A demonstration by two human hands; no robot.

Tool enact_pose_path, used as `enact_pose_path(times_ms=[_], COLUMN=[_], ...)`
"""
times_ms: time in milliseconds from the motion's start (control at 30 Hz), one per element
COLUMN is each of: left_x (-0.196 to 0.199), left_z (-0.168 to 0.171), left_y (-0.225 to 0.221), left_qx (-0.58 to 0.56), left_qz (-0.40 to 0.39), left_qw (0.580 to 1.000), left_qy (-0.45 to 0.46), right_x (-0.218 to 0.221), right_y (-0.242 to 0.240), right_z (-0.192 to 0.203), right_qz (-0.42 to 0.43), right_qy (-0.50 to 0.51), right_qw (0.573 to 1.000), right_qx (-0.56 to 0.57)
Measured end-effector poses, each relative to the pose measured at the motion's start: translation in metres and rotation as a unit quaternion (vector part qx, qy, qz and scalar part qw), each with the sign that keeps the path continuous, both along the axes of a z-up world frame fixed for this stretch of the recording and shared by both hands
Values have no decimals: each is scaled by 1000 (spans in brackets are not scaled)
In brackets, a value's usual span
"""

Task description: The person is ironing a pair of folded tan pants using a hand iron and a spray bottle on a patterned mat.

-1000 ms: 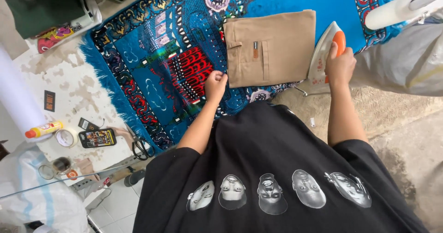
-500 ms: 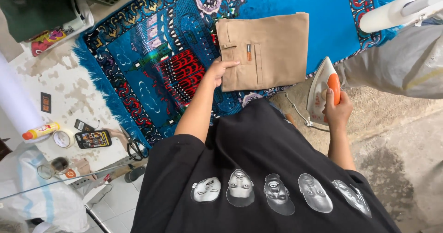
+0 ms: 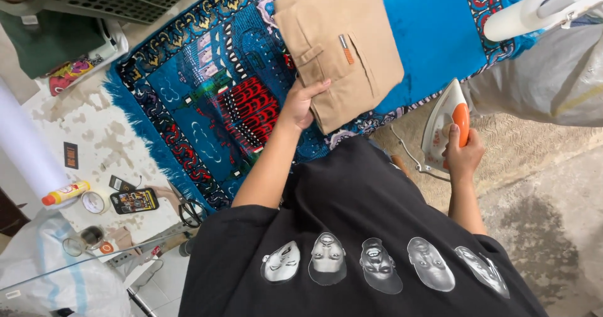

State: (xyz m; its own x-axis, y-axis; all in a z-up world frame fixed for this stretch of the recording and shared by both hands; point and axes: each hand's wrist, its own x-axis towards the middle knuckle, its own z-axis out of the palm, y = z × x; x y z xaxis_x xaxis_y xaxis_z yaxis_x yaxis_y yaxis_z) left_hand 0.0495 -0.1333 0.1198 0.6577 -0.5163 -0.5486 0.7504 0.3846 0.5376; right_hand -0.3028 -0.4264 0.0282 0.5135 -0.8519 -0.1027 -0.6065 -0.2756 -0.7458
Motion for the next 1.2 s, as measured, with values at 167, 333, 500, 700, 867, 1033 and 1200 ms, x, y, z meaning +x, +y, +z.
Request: enact_pose_path(times_ms=[167, 333, 500, 700, 867, 1033, 1200], left_x=[-67, -153, -114, -98, -107, -114, -115], left_z=[-33, -179, -93, -93, -100, -119, -128], left_y=[-4, 55, 61, 37, 52, 57, 58], left_qx=[15, 254, 456, 423, 432, 440, 438], left_qz=[37, -264, -302, -391, -389, -389, -405], left_qw=[995, 930, 628, 449, 473, 476, 466], left_qy=[93, 28, -554, -684, -662, -655, -653], right_x=[-2, 23, 44, 131, 196, 229, 243], right_y=[14, 38, 45, 73, 57, 33, 32], right_z=[9, 53, 77, 107, 134, 135, 137], right_qz=[13, 54, 193, 315, 451, 538, 560], right_qy=[-1, 32, 157, 223, 283, 313, 309], right_qw=[1000, 994, 961, 919, 821, 734, 695], right_qx=[6, 93, 120, -73, -207, -271, -329])
